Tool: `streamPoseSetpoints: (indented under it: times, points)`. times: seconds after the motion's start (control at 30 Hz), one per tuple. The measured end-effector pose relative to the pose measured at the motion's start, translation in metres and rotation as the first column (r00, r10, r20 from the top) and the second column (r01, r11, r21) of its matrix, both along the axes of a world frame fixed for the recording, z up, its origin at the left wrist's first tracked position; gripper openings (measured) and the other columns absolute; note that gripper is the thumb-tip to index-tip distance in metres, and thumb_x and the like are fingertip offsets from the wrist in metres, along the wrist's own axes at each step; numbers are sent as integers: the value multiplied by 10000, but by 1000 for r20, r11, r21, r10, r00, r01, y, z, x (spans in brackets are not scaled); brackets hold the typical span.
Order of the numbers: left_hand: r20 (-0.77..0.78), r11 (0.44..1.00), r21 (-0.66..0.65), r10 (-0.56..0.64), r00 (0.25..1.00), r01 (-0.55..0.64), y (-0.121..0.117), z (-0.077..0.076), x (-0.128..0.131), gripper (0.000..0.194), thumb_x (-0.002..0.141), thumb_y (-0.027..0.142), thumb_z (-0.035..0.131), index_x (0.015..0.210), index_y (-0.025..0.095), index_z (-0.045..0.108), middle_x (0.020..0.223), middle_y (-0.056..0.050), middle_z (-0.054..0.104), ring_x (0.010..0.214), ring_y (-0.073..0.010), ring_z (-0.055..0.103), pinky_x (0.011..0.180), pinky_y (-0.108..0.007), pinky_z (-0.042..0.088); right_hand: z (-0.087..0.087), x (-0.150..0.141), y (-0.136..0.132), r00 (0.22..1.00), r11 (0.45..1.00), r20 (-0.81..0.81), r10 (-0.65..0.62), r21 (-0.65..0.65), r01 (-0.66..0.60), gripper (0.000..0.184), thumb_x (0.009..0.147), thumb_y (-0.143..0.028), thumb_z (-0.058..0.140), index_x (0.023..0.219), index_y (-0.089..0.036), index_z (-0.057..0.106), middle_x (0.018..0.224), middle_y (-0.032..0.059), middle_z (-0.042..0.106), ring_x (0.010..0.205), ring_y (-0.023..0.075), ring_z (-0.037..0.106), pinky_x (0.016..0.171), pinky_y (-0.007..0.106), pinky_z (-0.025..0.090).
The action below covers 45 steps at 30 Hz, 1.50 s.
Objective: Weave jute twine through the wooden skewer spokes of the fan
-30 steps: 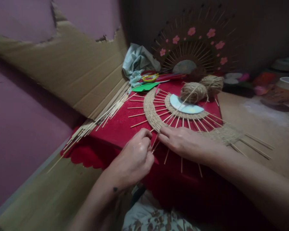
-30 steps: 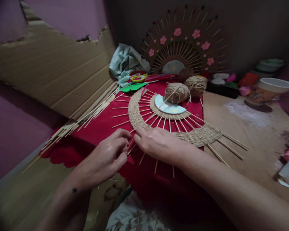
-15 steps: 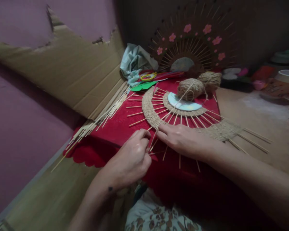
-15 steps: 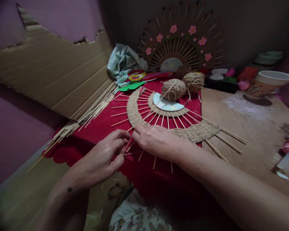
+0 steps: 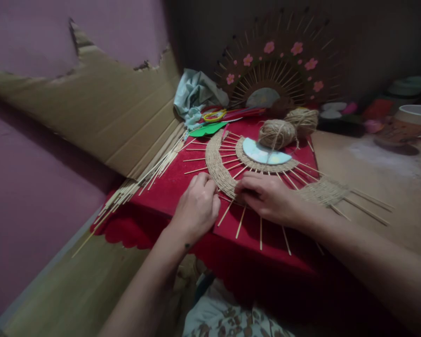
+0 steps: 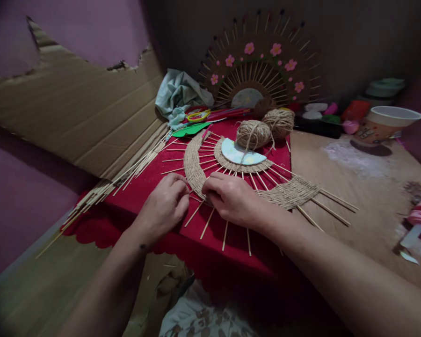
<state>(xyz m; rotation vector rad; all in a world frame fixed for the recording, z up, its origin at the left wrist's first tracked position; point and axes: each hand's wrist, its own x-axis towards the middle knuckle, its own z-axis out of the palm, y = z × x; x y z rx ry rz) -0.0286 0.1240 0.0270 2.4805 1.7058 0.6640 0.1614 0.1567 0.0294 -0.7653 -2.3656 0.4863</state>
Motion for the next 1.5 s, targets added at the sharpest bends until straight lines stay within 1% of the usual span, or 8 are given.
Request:
streamPoseSetpoints:
  times: [0.23, 0.6, 0.7, 0.87, 1.03, 1.13, 1.37, 1.5]
  points:
    - [135, 994, -64, 96, 986, -88, 4, -1, 2, 141, 796, 115, 448, 676, 185, 428, 762, -16, 489, 698, -144, 473, 673, -299, 416, 7, 2, -2, 967, 996, 250, 42, -93, -19, 127, 826, -94, 510, 821, -142, 628, 842, 38, 569, 733, 116, 515, 663, 256, 402]
    - [392, 992, 70, 71, 917, -107, 23, -1, 7, 113, 753, 124, 495, 650, 169, 483, 655, 18, 493, 602, -102, 441, 595, -244, 351, 1, 0, -3, 977, 996, 200, 68, -71, -55, 209, 833, -98, 499, 915, -160, 681, 890, 53, 597, 755, 129, 552, 657, 254, 428]
    - [594, 991, -44, 129, 794, -128, 35, 3, 3, 104, 745, 172, 536, 643, 159, 525, 613, 25, 496, 565, -90, 437, 562, -230, 350, 0, 2, -3, 975, 995, 209, 74, -77, -59, 214, 839, -109, 506, 924, -164, 694, 837, 45, 580, 723, 123, 544, 638, 247, 424]
    - [888, 961, -273, 241, 391, 29, 53, 10, -8, 110, 694, 237, 630, 676, 152, 563, 483, 77, 412, 420, -49, 316, 418, -191, 258, 1, 2, -3, 975, 995, 210, 70, -82, -54, 212, 849, -118, 504, 933, -162, 694, 853, 47, 584, 731, 121, 543, 646, 248, 420]
    - [911, 920, -336, 262, 317, 204, 50, 21, -13, 106, 699, 225, 628, 679, 130, 584, 495, 52, 486, 372, -23, 311, 373, -179, 196, 1, 1, -4, 977, 996, 201, 73, -68, -60, 211, 854, -115, 501, 934, -160, 690, 851, 45, 590, 729, 117, 540, 648, 245, 413]
    - [901, 876, -371, 258, 349, 308, 44, 26, -13, 124, 728, 237, 605, 678, 136, 553, 612, 9, 586, 369, -16, 364, 360, -174, 205, 2, 1, -4, 978, 996, 198, 70, -64, -58, 206, 842, -100, 508, 918, -154, 692, 844, 44, 588, 716, 114, 535, 636, 241, 408]
    - [750, 890, -421, 234, 618, 175, 39, 23, -18, 153, 699, 217, 635, 663, 156, 500, 492, 83, 440, 359, -13, 334, 347, -144, 249, 2, 1, -4, 976, 996, 206, 70, -73, -56, 205, 830, -89, 519, 921, -166, 685, 873, 44, 584, 719, 109, 531, 635, 240, 412]
    - [750, 852, -468, 241, 616, 235, 39, 22, -21, 172, 733, 249, 626, 672, 160, 492, 451, 88, 410, 342, -19, 325, 331, -141, 232, 7, 1, -5, 982, 987, 160, 102, -136, -81, 198, 841, -105, 508, 909, -165, 684, 840, 38, 584, 712, 110, 545, 641, 244, 438]
